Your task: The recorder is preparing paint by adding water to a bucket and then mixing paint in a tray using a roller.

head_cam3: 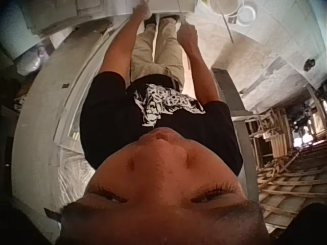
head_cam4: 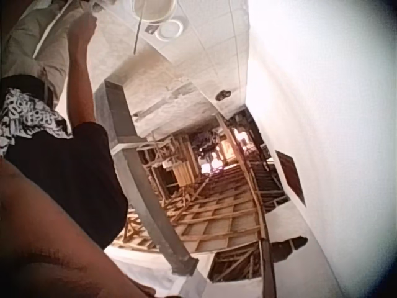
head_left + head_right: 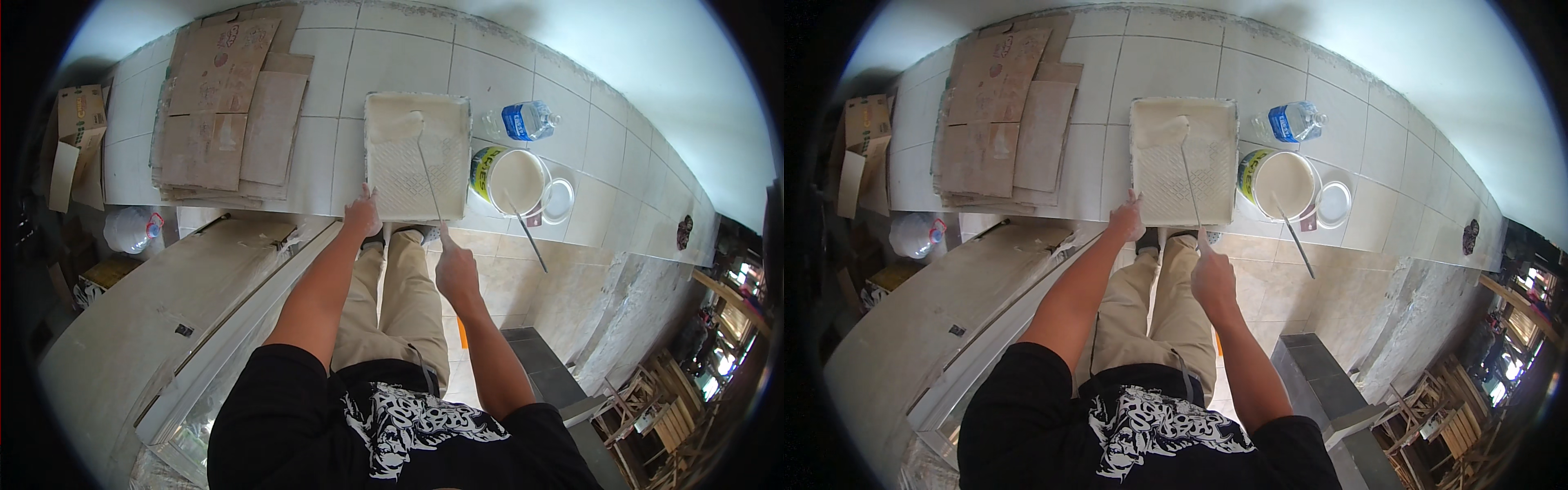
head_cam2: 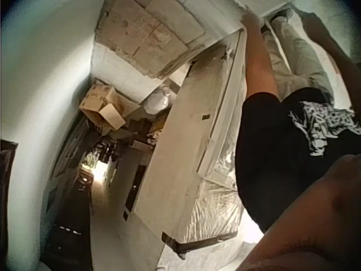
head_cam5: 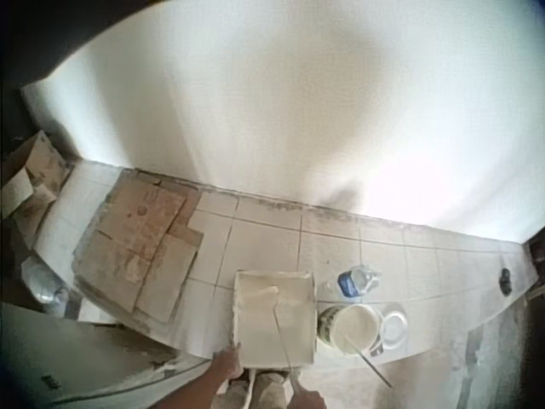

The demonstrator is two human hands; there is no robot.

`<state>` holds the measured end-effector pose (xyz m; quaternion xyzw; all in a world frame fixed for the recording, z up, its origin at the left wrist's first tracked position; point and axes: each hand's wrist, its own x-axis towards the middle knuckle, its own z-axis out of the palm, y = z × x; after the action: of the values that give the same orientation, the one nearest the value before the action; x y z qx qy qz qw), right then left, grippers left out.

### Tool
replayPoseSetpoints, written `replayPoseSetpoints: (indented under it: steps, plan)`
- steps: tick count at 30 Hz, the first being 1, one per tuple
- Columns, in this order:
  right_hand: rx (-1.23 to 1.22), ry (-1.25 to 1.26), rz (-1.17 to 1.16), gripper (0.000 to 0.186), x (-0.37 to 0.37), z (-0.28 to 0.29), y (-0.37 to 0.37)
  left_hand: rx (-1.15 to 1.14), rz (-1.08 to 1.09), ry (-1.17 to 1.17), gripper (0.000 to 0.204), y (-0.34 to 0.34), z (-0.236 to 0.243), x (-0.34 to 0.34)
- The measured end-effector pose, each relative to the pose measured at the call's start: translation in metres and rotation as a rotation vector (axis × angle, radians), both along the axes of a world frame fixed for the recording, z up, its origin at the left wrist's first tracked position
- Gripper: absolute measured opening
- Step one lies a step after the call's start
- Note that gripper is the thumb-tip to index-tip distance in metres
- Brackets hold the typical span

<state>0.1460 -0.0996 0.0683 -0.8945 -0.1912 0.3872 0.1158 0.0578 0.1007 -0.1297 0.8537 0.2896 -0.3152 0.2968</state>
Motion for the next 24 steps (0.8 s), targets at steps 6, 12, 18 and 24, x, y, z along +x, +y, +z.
replayPoseSetpoints:
  steps: [6,12,18,24]
  plan:
    - [0.044,-0.012,0.005,0.066,-0.018,-0.002,-0.011,-0.009,0.014,-0.007,0.079,0.0,-0.001,-0.001]
    - [0.066,-0.015,0.018,0.066,-0.001,-0.03,0.02,-0.044,0.009,0.025,0.082,0.0,0.0,0.0]
    - [0.457,-0.125,-0.014,0.061,0.018,-0.057,0.05,-0.064,0.019,0.013,0.083,0.0,-0.006,0.001]
    - [0.411,0.567,-0.815,0.044,0.032,-0.016,0.059,-0.062,0.041,0.018,0.08,0.0,-0.008,-0.003]
